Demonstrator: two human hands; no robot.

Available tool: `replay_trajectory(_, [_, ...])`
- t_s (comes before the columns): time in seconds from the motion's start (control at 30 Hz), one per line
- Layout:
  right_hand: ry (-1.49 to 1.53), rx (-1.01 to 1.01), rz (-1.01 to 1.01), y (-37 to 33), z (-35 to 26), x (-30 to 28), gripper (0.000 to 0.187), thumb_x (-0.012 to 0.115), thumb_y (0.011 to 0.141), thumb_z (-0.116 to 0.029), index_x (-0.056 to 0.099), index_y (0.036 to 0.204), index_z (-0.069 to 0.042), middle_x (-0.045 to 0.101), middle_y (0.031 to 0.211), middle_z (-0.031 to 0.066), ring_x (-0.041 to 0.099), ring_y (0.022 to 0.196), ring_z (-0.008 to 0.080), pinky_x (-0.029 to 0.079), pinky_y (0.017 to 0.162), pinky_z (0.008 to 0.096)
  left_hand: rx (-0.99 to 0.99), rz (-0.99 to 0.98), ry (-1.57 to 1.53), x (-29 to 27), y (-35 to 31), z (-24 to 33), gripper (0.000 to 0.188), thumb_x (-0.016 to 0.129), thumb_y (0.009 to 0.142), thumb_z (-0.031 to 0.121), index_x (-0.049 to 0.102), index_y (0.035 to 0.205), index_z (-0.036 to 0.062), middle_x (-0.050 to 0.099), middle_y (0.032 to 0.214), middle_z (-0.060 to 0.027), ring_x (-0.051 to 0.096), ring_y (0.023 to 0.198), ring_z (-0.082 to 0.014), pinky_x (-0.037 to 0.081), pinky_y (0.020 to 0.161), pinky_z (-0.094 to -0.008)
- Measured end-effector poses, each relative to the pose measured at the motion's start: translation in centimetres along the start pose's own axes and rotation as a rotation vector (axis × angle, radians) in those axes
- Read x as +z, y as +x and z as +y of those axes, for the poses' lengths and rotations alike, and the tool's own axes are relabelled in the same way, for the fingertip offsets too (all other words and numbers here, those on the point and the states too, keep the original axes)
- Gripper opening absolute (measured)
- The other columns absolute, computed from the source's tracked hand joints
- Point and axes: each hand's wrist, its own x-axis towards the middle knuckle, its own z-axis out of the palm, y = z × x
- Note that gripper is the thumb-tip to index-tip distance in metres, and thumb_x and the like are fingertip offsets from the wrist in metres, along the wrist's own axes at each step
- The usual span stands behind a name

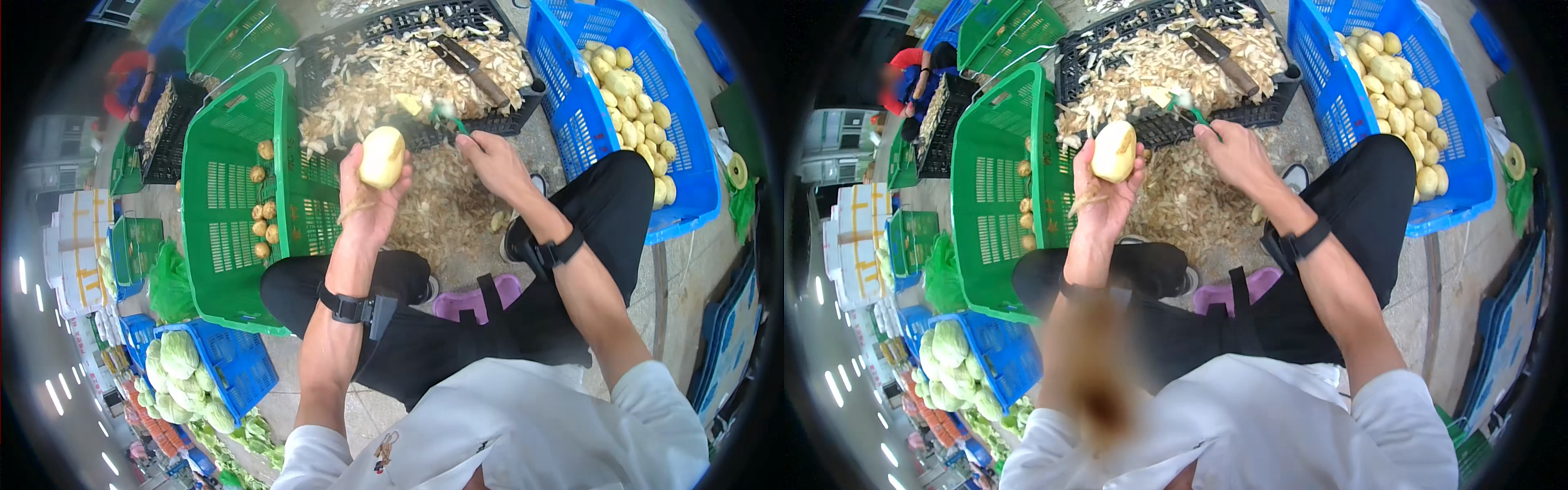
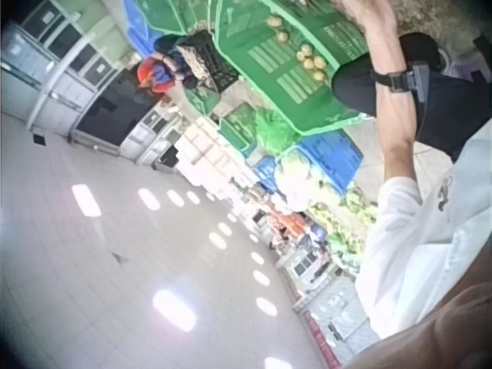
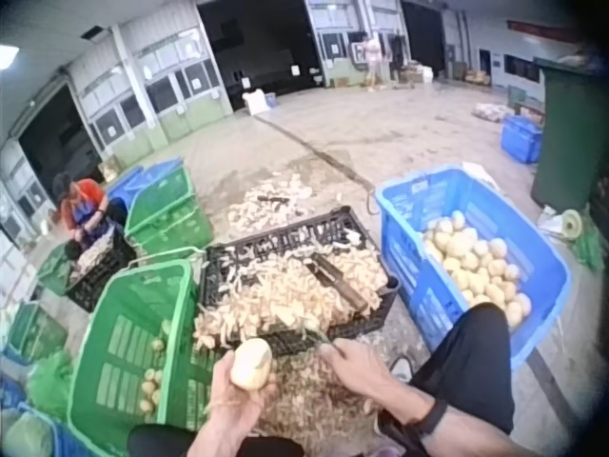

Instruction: The recorder uses a green vegetable peeler to peel several potatoes and places them into a green plastic crate.

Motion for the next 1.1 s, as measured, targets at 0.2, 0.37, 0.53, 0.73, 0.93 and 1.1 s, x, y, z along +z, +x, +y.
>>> replay_trajectory(0.2, [-0.024, -0.415, 0.092, -3.1, -4.0, 2.1, 0.035, 0.051, 0.097, -0.039, 0.056, 0.090, -0.005, 0.061, 0.068, 0.0214, 0.061, 0.068, 0.0446, 0.045, 0.059, 0.0526, 0.040, 0.003, -0.056, 0.3, -0.6, -1.2, 0.049, 0.048, 0.099, 0.047, 0.058, 0.123, 0.0064, 0.066, 0.117, -0.0078, 0.063, 0.105, -0.0201, 0.049, 0.084, -0.0331])
replay_trajectory(0.37, [-0.134, -0.104, 0.063, 0.8, 0.9, 1.2, 0.040, 0.052, 0.096, -0.041, 0.063, 0.086, -0.004, 0.065, 0.077, 0.0216, 0.064, 0.075, 0.0409, 0.048, 0.067, 0.0495, -0.027, -0.071, -0.074, -0.3, -0.1, -1.2, 0.048, 0.049, 0.098, 0.045, 0.057, 0.124, 0.0055, 0.065, 0.118, -0.0091, 0.064, 0.104, -0.0229, 0.053, 0.082, -0.0339])
replay_trajectory(0.53, [0.165, -0.046, -0.037, -0.5, -0.9, 0.3, 0.041, 0.051, 0.096, -0.040, 0.062, 0.084, -0.002, 0.062, 0.072, 0.0198, 0.062, 0.072, 0.0392, 0.045, 0.064, 0.0455, -0.079, -0.079, -0.102, -0.5, -0.7, -1.1, 0.052, 0.050, 0.098, 0.045, 0.054, 0.128, 0.0026, 0.064, 0.116, -0.0165, 0.066, 0.094, -0.0262, 0.057, 0.076, -0.0332])
replay_trajectory(0.73, [0.065, -0.190, -0.026, -1.8, -3.7, 0.8, 0.038, 0.050, 0.096, -0.038, 0.064, 0.087, -0.004, 0.062, 0.073, 0.0232, 0.062, 0.072, 0.0430, 0.045, 0.063, 0.0486, -0.028, -0.174, 0.042, -0.5, -0.6, -0.9, 0.050, 0.052, 0.096, 0.045, 0.055, 0.126, 0.0051, 0.066, 0.111, -0.0113, 0.067, 0.088, -0.0194, 0.056, 0.072, -0.0305])
replay_trajectory(0.93, [0.175, -0.025, -0.002, -0.2, 0.0, -0.1, 0.042, 0.052, 0.095, -0.042, 0.063, 0.086, -0.002, 0.061, 0.071, 0.0238, 0.060, 0.068, 0.0430, 0.045, 0.063, 0.0481, -0.015, -0.128, 0.047, 1.5, 0.0, 0.1, 0.050, 0.052, 0.095, 0.046, 0.057, 0.124, 0.0059, 0.066, 0.113, -0.0100, 0.065, 0.096, -0.0199, 0.051, 0.070, -0.0297])
replay_trajectory(1.1, [-0.015, -0.288, 0.008, -2.3, -4.2, 0.7, 0.042, 0.051, 0.096, -0.040, 0.059, 0.082, -0.002, 0.061, 0.070, 0.0236, 0.060, 0.070, 0.0451, 0.045, 0.063, 0.0503, 0.078, 0.016, 0.053, 1.1, -0.7, -1.1, 0.046, 0.052, 0.094, 0.042, 0.058, 0.121, 0.0058, 0.066, 0.110, -0.0120, 0.063, 0.095, -0.0215, 0.051, 0.078, -0.0323])
